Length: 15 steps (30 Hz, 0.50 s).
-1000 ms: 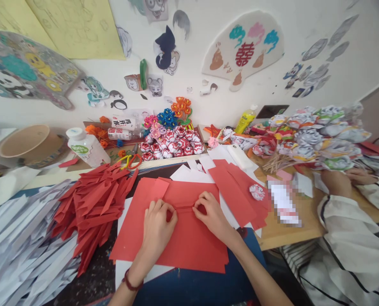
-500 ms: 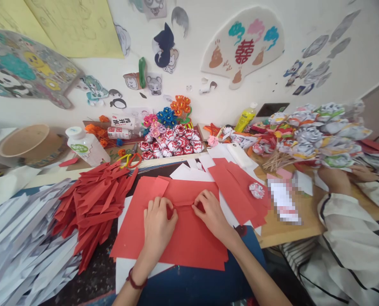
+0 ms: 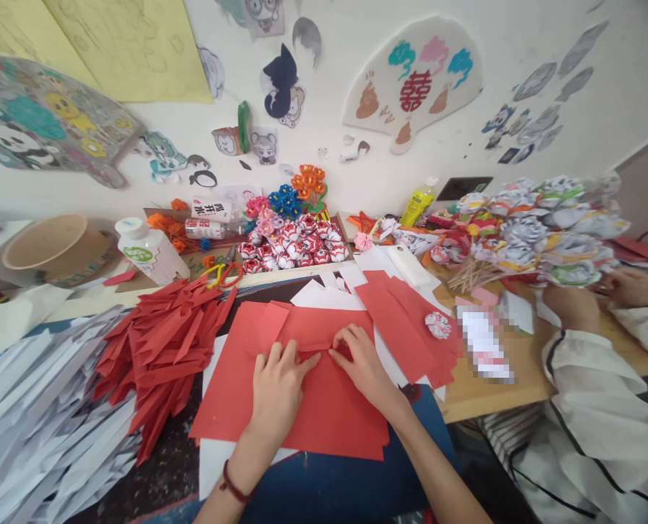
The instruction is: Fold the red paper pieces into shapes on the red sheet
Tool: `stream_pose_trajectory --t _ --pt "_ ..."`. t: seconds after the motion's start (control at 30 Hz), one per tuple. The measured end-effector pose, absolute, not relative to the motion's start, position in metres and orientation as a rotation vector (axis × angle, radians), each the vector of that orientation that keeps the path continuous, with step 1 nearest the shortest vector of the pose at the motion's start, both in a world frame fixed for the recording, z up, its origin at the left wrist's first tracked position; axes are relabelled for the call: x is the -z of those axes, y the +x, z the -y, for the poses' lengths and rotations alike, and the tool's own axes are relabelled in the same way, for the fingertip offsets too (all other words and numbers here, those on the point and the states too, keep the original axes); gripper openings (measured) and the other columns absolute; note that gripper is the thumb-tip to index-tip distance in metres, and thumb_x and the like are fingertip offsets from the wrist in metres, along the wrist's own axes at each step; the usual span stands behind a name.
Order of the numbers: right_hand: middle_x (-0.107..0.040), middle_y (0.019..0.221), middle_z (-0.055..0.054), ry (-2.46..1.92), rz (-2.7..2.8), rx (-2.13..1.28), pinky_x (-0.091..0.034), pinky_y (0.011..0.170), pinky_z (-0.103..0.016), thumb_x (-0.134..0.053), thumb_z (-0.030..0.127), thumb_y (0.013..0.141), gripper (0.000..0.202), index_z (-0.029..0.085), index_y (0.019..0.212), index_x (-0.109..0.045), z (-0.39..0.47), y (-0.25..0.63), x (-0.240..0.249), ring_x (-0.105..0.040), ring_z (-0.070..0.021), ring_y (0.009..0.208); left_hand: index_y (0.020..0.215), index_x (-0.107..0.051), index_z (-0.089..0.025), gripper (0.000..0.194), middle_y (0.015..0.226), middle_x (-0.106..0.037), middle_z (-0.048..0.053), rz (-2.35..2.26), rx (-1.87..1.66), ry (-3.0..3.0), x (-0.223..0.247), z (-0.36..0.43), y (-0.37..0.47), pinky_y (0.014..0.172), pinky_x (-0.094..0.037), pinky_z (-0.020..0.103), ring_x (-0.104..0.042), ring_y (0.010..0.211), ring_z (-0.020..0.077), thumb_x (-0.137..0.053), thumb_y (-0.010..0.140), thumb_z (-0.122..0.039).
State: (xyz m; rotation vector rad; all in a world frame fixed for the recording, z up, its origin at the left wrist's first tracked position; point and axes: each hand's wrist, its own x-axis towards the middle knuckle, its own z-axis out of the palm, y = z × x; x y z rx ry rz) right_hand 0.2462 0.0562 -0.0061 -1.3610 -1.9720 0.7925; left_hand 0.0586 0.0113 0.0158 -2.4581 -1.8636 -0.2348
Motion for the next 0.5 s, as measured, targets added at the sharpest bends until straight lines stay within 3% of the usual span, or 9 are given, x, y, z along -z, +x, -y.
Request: stream_pose_trajectory --t 0.23,0.5 --pt "-0.053 0.093 -0.002 -1.363 1.957 -0.825 -0.043 0.08 -0.035 -0.056 0.01 0.087 0.014 0.022 0.083 -0.049 -0.055 0.246 -0.001 -0.052 -0.0205 0.09 0.123 -0.061 -0.046 0.057 0.1 -0.06 0.007 1.823 0.167 -2.402 -0.011 -0.003 0.035 0.071 -0.032 0.04 -0.046 0.088 0.0251 -0.045 0.085 -0.006" --pt "-0.054 0.095 -0.002 -1.317 1.955 -0.877 -0.044 0.083 -0.035 -0.055 0.008 0.085 0.015 0.022 0.087 -0.054 -0.055 0.25 -0.001 -0.053 -0.0195 0.092 0.125 -0.061 -0.04 0.056 0.106 -0.063 0.008 1.834 0.142 -2.354 -0.007 0.007 0.025 0.072 -0.033 0.041 -0.048 0.09 0.0265 -0.048 0.083 -0.006"
